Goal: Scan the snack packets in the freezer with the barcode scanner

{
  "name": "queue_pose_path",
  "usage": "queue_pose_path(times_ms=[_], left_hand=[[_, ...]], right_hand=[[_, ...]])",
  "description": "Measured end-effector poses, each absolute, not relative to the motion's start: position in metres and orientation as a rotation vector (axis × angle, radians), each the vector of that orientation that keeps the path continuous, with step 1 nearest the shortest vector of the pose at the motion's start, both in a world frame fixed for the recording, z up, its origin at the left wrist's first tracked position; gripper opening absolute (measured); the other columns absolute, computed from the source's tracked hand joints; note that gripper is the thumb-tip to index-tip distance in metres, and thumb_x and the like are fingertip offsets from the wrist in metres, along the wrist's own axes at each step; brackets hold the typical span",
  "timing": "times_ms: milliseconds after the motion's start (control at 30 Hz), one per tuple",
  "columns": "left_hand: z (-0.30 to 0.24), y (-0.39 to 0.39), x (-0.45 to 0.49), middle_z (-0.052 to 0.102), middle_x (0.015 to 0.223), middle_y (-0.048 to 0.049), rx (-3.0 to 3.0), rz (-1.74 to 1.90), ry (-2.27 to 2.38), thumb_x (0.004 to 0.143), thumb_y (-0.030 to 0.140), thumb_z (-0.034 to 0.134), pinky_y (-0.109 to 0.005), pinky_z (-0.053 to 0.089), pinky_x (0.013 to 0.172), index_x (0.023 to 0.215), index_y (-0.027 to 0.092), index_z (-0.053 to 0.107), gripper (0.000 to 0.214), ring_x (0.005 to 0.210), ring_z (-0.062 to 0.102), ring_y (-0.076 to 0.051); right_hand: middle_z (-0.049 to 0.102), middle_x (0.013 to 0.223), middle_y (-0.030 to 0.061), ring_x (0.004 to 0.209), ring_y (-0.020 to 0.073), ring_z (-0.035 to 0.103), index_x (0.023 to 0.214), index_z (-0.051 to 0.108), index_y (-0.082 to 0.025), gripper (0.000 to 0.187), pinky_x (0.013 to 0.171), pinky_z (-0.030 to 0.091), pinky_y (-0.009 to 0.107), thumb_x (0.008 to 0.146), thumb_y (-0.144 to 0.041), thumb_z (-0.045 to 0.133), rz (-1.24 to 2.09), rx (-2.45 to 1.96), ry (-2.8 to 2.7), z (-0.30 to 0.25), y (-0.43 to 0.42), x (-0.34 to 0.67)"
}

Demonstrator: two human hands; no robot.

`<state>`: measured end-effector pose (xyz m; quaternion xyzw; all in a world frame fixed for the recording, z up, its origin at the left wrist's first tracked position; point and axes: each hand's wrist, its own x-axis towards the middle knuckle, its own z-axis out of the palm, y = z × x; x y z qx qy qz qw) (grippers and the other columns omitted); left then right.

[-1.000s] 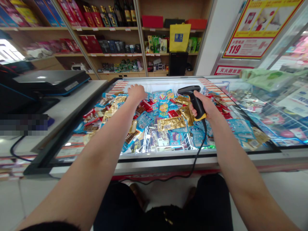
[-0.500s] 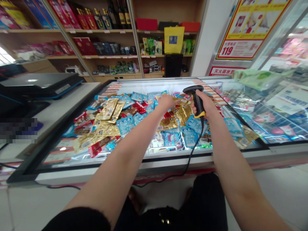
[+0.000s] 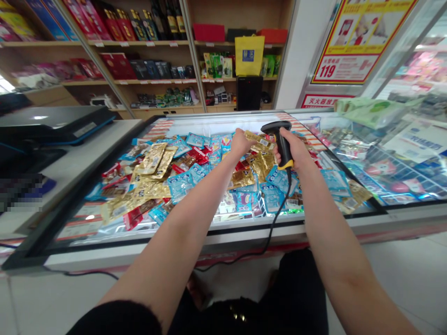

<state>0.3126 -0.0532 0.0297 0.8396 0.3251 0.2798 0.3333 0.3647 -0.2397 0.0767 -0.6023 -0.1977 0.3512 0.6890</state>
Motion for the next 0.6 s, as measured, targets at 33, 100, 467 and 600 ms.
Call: queue_pose_path(times_ms=[33, 100, 467, 600], left_hand=[[0.031, -0.052, 0.311, 0.067, 0.103, -0.0091, 2.148, 0.744, 0.849, 0.07, 0.03, 0.074, -0.036, 0.05, 0.084, 0.104, 0.018, 0.047, 0.045, 0.1, 0.064, -0.025], [0.034, -0.049, 0.305, 0.066, 0.099, -0.0072, 2.073, 0.785, 0.865, 0.071, 0.025, 0.071, -0.035, 0.051, 0.083, 0.097, 0.019, 0.047, 0.037, 0.096, 0.065, -0.023], [0.039, -0.006, 0.228, 0.064, 0.092, -0.0021, 1.91, 1.034, 0.986, 0.074, 0.021, 0.065, -0.032, 0.052, 0.074, 0.098, 0.021, 0.047, 0.029, 0.088, 0.063, -0.019], [0.04, 0.009, 0.2, 0.064, 0.094, -0.002, 2.008, 1.095, 1.08, 0.076, 0.021, 0.061, -0.033, 0.051, 0.08, 0.099, 0.021, 0.046, 0.028, 0.09, 0.062, -0.018]], right_hand=[[0.059, 0.051, 0.0004, 0.035, 0.0123, 0.051, 0.091, 0.062, -0.018, 0.042, 0.033, 0.042, 0.023, 0.088, -0.06, 0.056, 0.784, -1.347, -0.445, 0.076, -0.239, 0.364], [0.058, 0.05, 0.0006, 0.035, 0.0124, 0.051, 0.087, 0.06, -0.019, 0.04, 0.033, 0.042, 0.023, 0.09, -0.058, 0.054, 0.794, -1.35, -0.449, 0.075, -0.239, 0.363], [0.059, 0.05, 0.0029, 0.033, 0.0121, 0.05, 0.08, 0.057, -0.018, 0.037, 0.031, 0.041, 0.022, 0.092, -0.053, 0.053, 0.868, -1.361, -0.504, 0.078, -0.222, 0.336], [0.059, 0.049, 0.0028, 0.033, 0.0119, 0.05, 0.08, 0.055, -0.018, 0.036, 0.031, 0.042, 0.021, 0.092, -0.052, 0.054, 0.936, -1.341, -0.569, 0.084, -0.208, 0.318]])
